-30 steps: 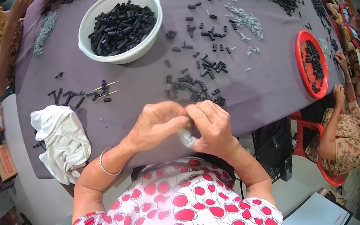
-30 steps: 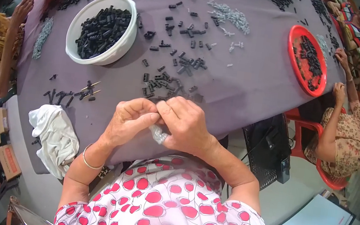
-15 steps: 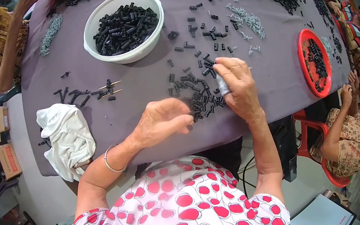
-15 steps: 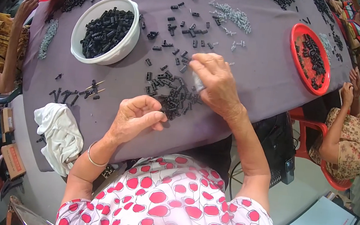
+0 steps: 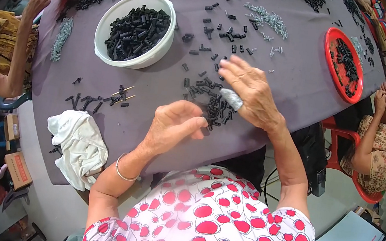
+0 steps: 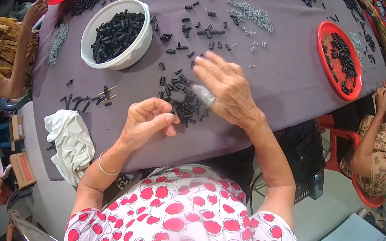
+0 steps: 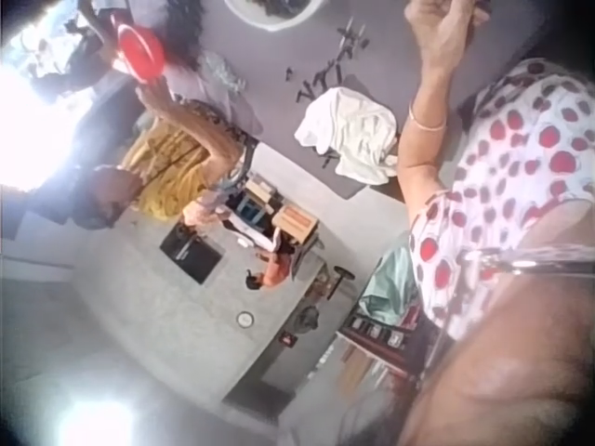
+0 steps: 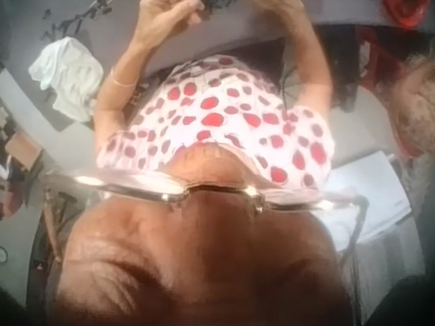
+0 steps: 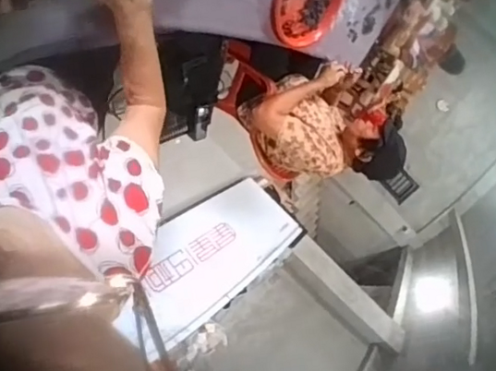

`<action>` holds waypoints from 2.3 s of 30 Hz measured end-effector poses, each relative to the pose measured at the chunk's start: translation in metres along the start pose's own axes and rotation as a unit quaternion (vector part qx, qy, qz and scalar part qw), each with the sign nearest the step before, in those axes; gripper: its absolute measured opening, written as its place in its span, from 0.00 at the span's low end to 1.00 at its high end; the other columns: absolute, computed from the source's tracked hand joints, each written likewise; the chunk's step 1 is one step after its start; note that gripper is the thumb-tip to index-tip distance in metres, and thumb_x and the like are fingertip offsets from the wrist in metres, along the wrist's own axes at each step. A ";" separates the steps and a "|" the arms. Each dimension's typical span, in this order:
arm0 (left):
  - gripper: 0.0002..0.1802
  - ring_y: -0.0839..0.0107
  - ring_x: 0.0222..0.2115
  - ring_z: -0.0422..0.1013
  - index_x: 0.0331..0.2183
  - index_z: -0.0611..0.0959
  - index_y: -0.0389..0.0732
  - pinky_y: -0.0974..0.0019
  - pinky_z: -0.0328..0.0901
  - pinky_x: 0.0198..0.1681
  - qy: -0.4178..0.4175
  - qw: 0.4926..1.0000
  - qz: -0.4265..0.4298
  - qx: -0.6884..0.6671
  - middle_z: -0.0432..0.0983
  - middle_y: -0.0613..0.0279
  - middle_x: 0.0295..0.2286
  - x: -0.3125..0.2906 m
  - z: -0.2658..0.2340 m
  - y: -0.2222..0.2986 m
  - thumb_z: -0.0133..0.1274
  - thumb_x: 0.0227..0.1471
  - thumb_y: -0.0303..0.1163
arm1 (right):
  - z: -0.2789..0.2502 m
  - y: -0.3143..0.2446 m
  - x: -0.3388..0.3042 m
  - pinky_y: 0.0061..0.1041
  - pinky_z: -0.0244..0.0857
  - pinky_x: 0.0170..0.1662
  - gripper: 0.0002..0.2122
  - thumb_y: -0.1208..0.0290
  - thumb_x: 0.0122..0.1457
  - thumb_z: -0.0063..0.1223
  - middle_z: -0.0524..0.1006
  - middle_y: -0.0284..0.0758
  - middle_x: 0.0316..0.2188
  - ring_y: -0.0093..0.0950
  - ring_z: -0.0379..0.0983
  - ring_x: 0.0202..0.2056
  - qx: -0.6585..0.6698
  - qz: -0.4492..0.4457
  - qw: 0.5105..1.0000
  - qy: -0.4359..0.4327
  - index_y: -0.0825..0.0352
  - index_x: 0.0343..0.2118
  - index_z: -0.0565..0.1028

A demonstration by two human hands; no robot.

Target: Manually assembling small black plastic components by pressing them together at a workshop table.

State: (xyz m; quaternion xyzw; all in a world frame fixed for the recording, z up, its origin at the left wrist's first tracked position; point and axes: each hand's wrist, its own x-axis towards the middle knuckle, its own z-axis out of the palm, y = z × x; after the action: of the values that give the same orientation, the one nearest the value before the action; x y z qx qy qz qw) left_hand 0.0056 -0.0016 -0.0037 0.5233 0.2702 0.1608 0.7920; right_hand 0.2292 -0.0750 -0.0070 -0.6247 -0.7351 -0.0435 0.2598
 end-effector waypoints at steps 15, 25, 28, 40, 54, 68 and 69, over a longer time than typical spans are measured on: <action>0.07 0.80 0.27 0.68 0.31 0.81 0.36 0.75 0.63 0.31 0.329 0.793 0.341 0.383 0.77 0.67 0.26 0.010 -0.034 0.074 0.60 0.45 0.21 | -0.005 0.026 -0.043 0.28 0.65 0.44 0.16 0.86 0.41 0.51 0.75 0.35 0.36 0.34 0.70 0.39 0.115 0.194 0.944 0.241 0.66 0.36 0.76; 0.16 0.60 0.42 0.67 0.39 0.81 0.41 0.61 0.61 0.47 0.312 0.597 0.364 0.644 0.75 0.57 0.39 0.031 -0.041 0.089 0.61 0.43 0.29 | -0.006 0.016 -0.033 0.32 0.59 0.41 0.17 0.75 0.38 0.61 0.69 0.32 0.37 0.32 0.65 0.38 -0.023 0.147 0.981 0.129 0.63 0.36 0.77; 0.13 0.62 0.40 0.69 0.36 0.82 0.40 0.62 0.62 0.47 0.218 0.697 0.356 0.583 0.76 0.58 0.37 0.020 -0.013 0.066 0.60 0.43 0.24 | -0.004 0.022 -0.028 0.32 0.58 0.40 0.15 0.74 0.38 0.61 0.69 0.32 0.37 0.32 0.65 0.38 -0.029 0.149 0.982 0.115 0.62 0.35 0.77; 0.10 0.77 0.33 0.72 0.38 0.79 0.32 0.74 0.67 0.37 0.013 0.987 -0.013 0.160 0.77 0.60 0.34 -0.006 0.029 0.014 0.55 0.52 0.24 | -0.019 -0.012 -0.041 0.32 0.61 0.42 0.16 0.79 0.33 0.62 0.72 0.36 0.37 0.35 0.67 0.39 0.082 0.104 0.977 0.167 0.66 0.31 0.74; 0.13 0.80 0.30 0.70 0.38 0.79 0.32 0.76 0.65 0.32 -0.048 0.995 -0.088 0.015 0.76 0.64 0.29 0.007 0.028 0.015 0.54 0.54 0.31 | -0.014 -0.063 -0.035 0.37 0.59 0.43 0.19 0.72 0.38 0.62 0.71 0.38 0.39 0.35 0.68 0.40 0.027 -0.029 0.989 0.143 0.71 0.36 0.72; 0.09 0.78 0.25 0.73 0.38 0.76 0.34 0.74 0.67 0.30 -0.023 0.998 -0.060 0.003 0.77 0.63 0.27 -0.005 0.012 0.007 0.51 0.56 0.28 | -0.024 0.017 -0.036 0.26 0.65 0.37 0.10 0.85 0.43 0.53 0.73 0.35 0.30 0.32 0.70 0.33 0.078 0.218 0.962 0.144 0.68 0.31 0.74; 0.09 0.78 0.25 0.72 0.38 0.76 0.34 0.74 0.67 0.30 -0.024 0.998 -0.052 -0.013 0.77 0.64 0.27 -0.007 0.011 0.004 0.51 0.55 0.27 | -0.025 0.023 -0.035 0.21 0.65 0.34 0.09 0.85 0.46 0.54 0.73 0.33 0.30 0.26 0.70 0.30 0.044 0.209 0.966 0.149 0.68 0.32 0.75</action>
State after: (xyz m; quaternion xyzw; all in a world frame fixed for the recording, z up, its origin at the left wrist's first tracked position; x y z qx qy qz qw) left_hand 0.0068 -0.0119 0.0049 0.5017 0.2761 0.1104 0.8123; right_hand 0.2615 -0.1107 -0.0069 -0.7388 -0.5425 -0.0485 0.3968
